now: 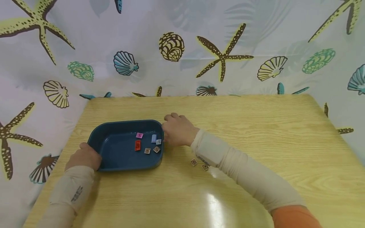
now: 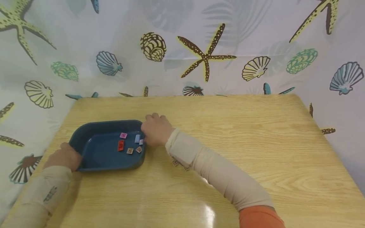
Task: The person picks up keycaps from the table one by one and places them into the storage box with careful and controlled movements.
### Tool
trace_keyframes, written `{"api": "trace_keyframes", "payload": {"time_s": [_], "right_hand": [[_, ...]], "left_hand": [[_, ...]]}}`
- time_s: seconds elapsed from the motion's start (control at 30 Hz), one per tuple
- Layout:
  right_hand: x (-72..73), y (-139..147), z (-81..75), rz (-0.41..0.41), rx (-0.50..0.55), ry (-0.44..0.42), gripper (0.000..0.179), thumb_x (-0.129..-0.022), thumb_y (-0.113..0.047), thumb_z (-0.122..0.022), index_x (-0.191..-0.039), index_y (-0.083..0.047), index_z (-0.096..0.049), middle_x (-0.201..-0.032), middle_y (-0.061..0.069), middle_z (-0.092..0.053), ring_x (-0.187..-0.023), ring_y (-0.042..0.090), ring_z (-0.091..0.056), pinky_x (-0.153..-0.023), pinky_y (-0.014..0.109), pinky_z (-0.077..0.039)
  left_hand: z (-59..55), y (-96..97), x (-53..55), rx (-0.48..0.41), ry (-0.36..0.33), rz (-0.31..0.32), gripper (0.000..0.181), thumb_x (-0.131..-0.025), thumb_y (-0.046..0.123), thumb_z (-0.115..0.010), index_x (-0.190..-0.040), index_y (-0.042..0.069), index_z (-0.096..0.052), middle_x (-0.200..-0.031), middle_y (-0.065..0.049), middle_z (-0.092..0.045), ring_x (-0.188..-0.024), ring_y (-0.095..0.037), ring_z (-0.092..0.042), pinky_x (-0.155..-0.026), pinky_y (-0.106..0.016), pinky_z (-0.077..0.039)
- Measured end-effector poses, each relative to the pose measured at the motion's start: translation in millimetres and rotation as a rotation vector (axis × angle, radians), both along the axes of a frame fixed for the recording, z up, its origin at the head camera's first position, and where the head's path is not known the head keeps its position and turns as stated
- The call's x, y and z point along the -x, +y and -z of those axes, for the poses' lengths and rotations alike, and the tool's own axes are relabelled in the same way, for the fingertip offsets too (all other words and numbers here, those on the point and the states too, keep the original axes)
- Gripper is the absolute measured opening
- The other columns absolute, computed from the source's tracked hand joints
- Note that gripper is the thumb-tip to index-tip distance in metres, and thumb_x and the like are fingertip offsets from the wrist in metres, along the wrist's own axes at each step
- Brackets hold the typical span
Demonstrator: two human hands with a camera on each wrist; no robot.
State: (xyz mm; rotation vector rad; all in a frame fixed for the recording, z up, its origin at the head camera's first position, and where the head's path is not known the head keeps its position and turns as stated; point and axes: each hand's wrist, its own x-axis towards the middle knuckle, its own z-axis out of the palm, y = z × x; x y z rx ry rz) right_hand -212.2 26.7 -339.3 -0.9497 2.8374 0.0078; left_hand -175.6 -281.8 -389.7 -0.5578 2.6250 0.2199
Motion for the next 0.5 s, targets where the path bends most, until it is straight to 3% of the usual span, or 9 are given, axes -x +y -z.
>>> {"api": "trace_keyframes", "payload": {"time_s": [0.23, 0.5], "right_hand": [[-0.9, 15, 7.0, 0.028, 0.005, -0.021, 0.025, -0.087, -0.033, -0.069, -0.095, -0.010, -0.071, -0.125, 0.013, -0.060, -0.116, 0.034, -0.056, -0.096, 0.050, -0.049], [0.0, 45, 14.3, 0.091, 0.009, -0.113, 0.036, -0.089, -0.030, -0.067, -0.117, -0.009, -0.063, -0.139, 0.016, -0.051, -0.129, 0.037, -0.047, -0.102, 0.052, -0.044]], "left_hand": [[-0.1, -2.3, -0.3, -0.007, 0.004, -0.023, 0.059, -0.093, 0.023, -0.036, -0.134, -0.017, -0.022, -0.118, -0.042, -0.051, -0.099, -0.054, -0.057, -0.069, -0.055, -0.050], [0.5, -3.7, 0.3, 0.011, -0.029, -0.019, 0.064, -0.094, 0.024, -0.035, -0.138, -0.018, -0.015, -0.118, -0.043, -0.050, -0.099, -0.053, -0.058, -0.071, -0.055, -0.051]]}}
